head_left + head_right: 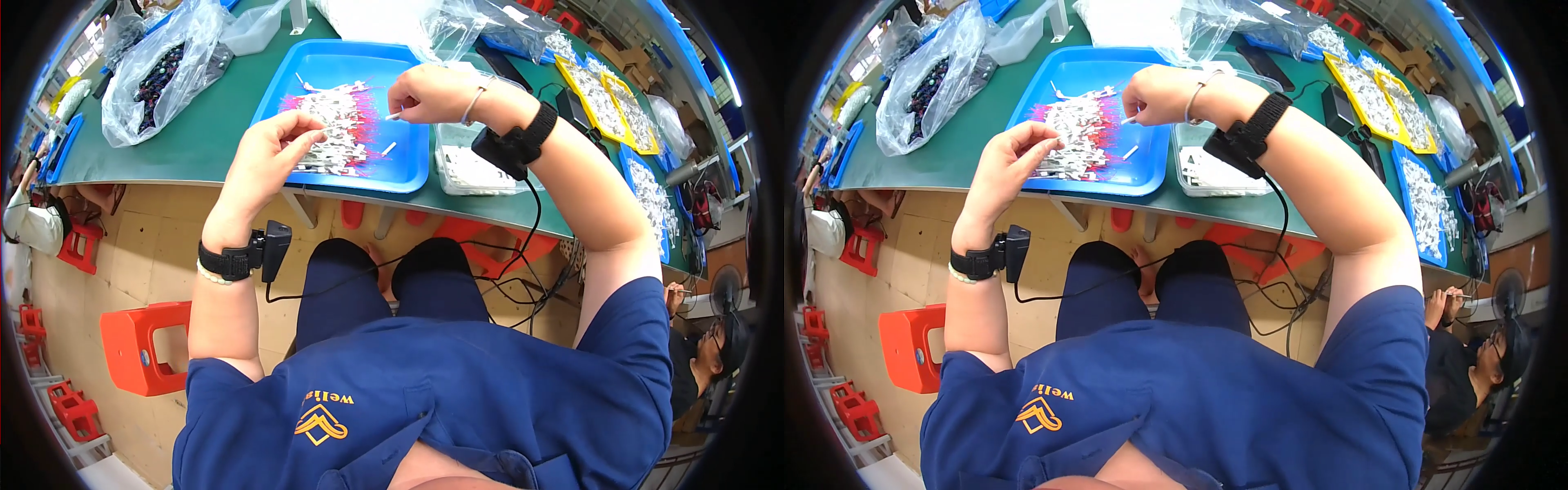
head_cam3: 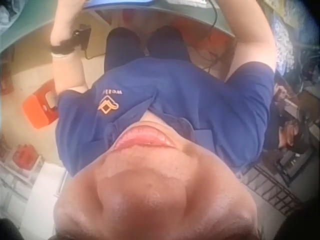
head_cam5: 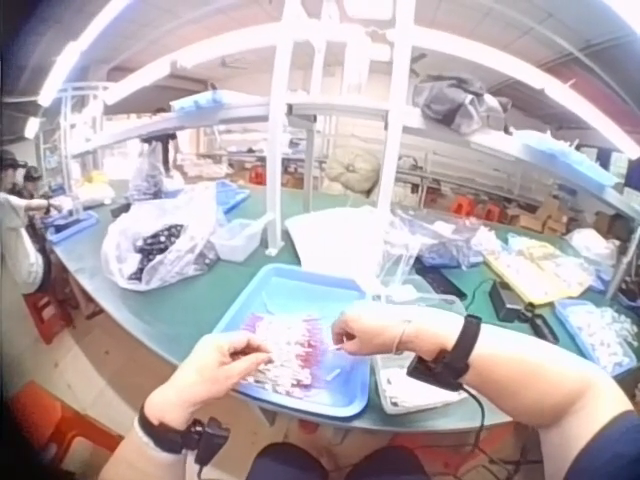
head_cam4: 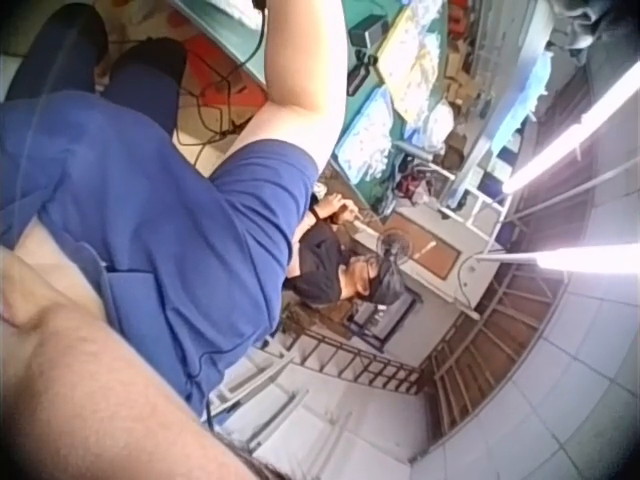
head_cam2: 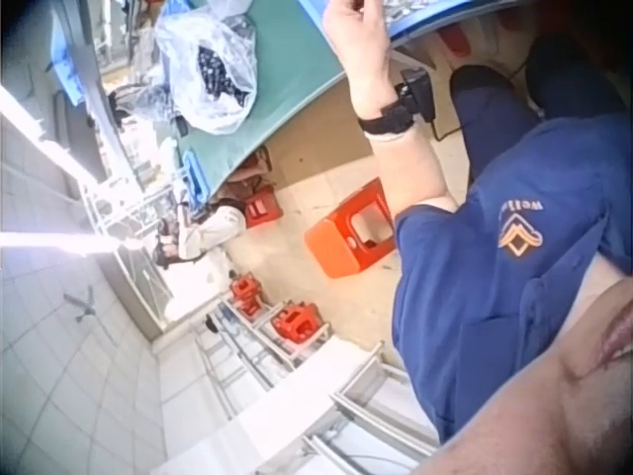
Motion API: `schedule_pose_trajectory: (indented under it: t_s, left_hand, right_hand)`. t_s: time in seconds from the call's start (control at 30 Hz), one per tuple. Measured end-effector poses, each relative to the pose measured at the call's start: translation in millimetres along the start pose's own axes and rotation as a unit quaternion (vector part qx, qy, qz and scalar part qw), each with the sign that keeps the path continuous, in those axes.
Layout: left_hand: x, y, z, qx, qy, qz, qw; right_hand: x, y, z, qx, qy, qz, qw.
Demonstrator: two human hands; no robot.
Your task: Assembling and sorting small industrial components at a workbench.
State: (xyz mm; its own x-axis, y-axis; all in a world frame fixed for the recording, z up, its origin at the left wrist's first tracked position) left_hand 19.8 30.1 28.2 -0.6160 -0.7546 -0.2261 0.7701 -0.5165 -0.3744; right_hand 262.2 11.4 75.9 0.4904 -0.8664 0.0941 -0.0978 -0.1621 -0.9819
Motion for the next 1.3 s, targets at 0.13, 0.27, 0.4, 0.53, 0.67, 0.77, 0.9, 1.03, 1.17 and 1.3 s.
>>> schedule_pose_trajectory:
  t_s: [0.13,0.27,0.4,0.53,0.67,0.77,0.9,1.03,1.17,1.3]
  left_hand:
    - [-4,8,-9,0.03,0.033,0.012,0.999]
    - [1,19,15,0.206,-0.023,0.038,0.978]
    - [19,40,29,0.486,-0.034,0.025,0.873]
    - [45,68,41,0.542,-0.044,-0.001,0.839]
    - [74,92,30,0.535,-0.043,0.002,0.844]
    - [87,106,11,0.566,-0.043,0.007,0.823]
    - [97,120,-1,0.556,-0.071,-0.015,0.828]
    - [105,136,-3,0.573,-0.066,-0.035,0.816]
    - [112,149,-2,0.604,-0.062,-0.03,0.794]
    - [117,155,-2,0.583,-0.074,-0.042,0.808]
  right_hand:
    - [17,-12,1,-0.045,0.047,0.029,0.997]
    - [53,-43,-25,-0.099,0.036,0.147,0.983]
    - [98,-63,-91,-0.148,0.013,0.26,0.954]
    - [131,-38,-135,-0.148,-0.071,0.431,0.888]
    - [137,50,-138,-0.299,0.011,0.481,0.824]
    - [138,98,-136,-0.31,0.04,0.491,0.813]
    - [138,126,-136,-0.3,0.042,0.505,0.808]
    - [143,136,-138,-0.309,0.031,0.497,0.81]
    - [154,139,-141,-0.307,0.03,0.511,0.802]
    - [161,143,-140,-0.339,0.03,0.499,0.797]
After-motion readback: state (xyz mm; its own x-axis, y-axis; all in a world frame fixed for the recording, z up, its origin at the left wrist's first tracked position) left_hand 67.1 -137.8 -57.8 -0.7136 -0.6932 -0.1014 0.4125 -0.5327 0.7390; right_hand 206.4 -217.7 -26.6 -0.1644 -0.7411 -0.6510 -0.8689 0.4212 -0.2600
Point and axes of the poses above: each hand's wrist, its own x-axis away from the middle knuckle, its own y-axis out of the palm, z = x × y, the point moved 3 cm from there along -x, towards the middle knuckle, and after that the axes turned 2 degrees about -z, right-handed, at the moved point
